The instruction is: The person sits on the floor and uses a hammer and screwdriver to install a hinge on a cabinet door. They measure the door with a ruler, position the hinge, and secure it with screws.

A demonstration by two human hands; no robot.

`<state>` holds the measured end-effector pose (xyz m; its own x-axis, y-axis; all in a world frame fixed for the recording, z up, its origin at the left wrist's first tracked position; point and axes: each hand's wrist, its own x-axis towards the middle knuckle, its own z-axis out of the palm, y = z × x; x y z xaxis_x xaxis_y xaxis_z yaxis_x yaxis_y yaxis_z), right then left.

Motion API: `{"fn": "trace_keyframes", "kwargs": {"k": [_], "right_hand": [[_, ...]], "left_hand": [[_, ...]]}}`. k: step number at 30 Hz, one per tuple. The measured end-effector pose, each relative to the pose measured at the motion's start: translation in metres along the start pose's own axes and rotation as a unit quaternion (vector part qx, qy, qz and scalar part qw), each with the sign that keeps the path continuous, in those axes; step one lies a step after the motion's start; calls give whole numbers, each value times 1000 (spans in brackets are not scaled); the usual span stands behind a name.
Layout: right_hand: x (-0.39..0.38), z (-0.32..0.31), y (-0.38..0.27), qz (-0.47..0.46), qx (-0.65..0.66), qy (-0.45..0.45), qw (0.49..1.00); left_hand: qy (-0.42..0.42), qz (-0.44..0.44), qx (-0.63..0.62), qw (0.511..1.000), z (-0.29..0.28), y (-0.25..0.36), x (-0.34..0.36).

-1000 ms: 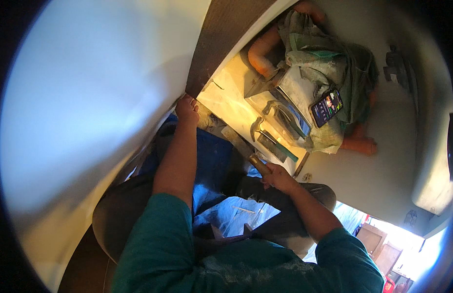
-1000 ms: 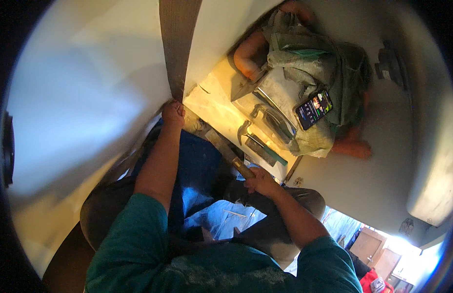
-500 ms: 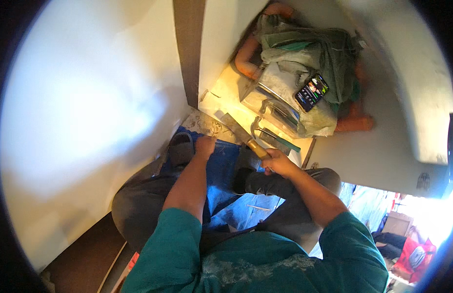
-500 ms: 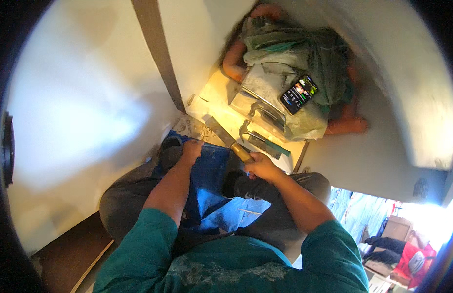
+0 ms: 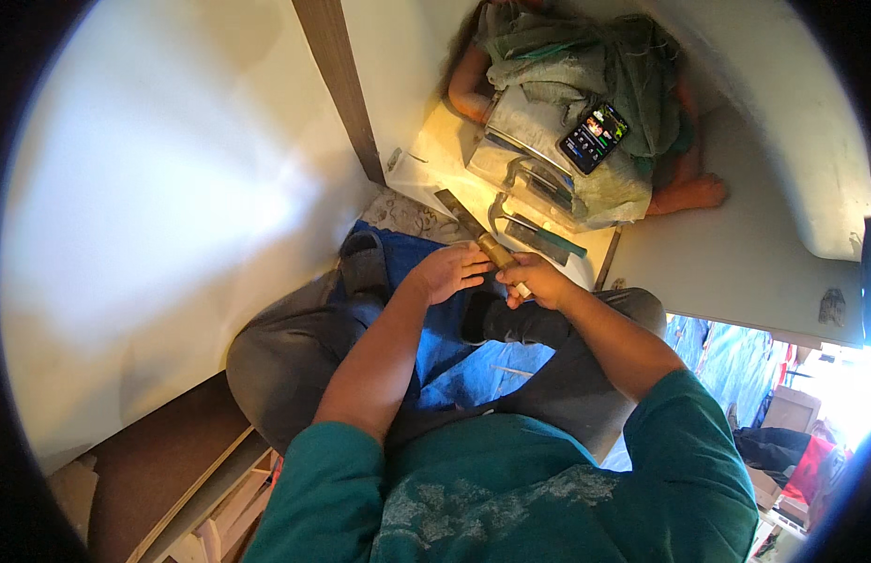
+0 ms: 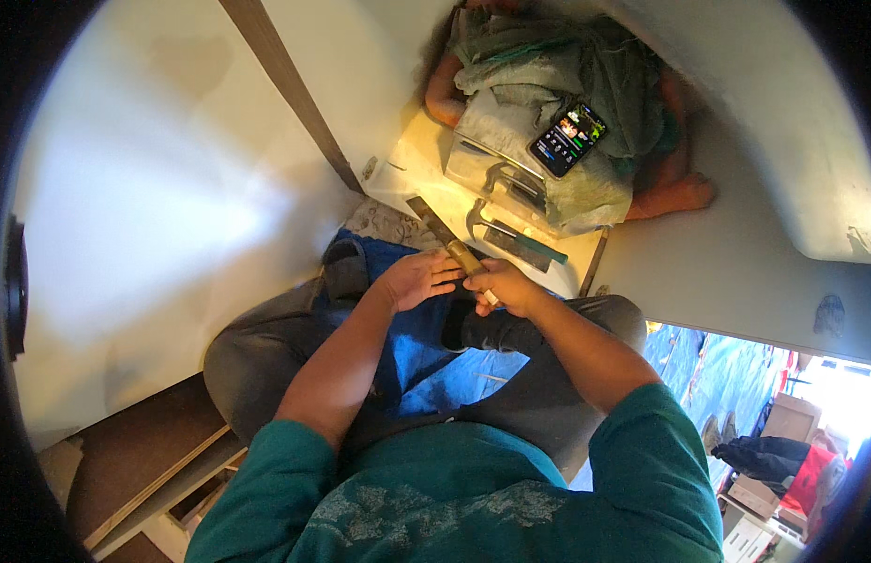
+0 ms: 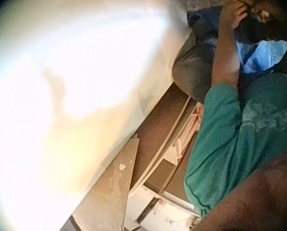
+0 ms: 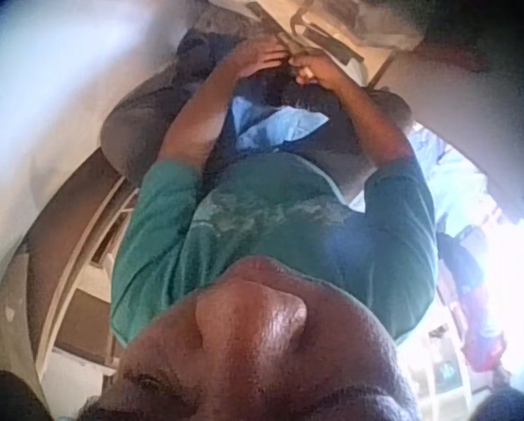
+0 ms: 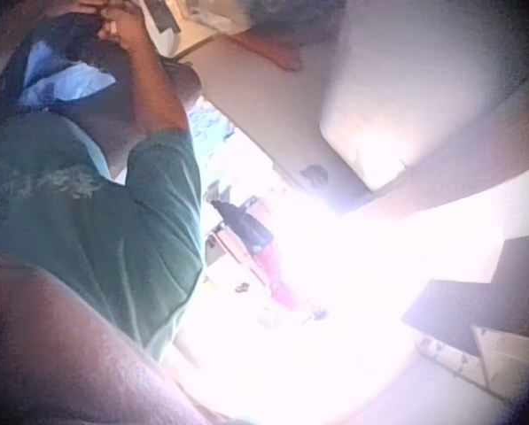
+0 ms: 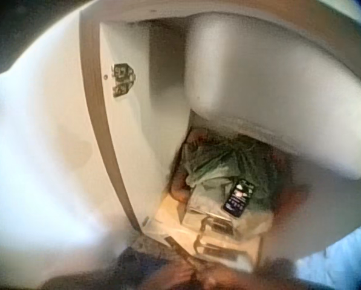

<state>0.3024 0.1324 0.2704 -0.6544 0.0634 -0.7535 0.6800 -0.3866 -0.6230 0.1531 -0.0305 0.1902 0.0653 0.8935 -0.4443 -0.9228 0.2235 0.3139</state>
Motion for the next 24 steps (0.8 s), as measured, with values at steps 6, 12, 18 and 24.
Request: {"fn": "trace_keyframes", "kwargs": {"k": [6, 12, 18, 24], "right_hand": [[8, 5, -1, 11, -12, -17, 1000], [30, -11, 10, -24, -448, 59, 892], [36, -54, 29, -47, -526, 177, 830], [56, -84, 6, -71, -591, 240, 767]], "left_hand": [[15, 43, 3, 999, 18, -19, 26], [220, 175, 23, 959, -13, -30, 33], [419, 43, 496, 759, -101, 24, -12], [385, 15, 493, 780, -142, 69, -55]]}}
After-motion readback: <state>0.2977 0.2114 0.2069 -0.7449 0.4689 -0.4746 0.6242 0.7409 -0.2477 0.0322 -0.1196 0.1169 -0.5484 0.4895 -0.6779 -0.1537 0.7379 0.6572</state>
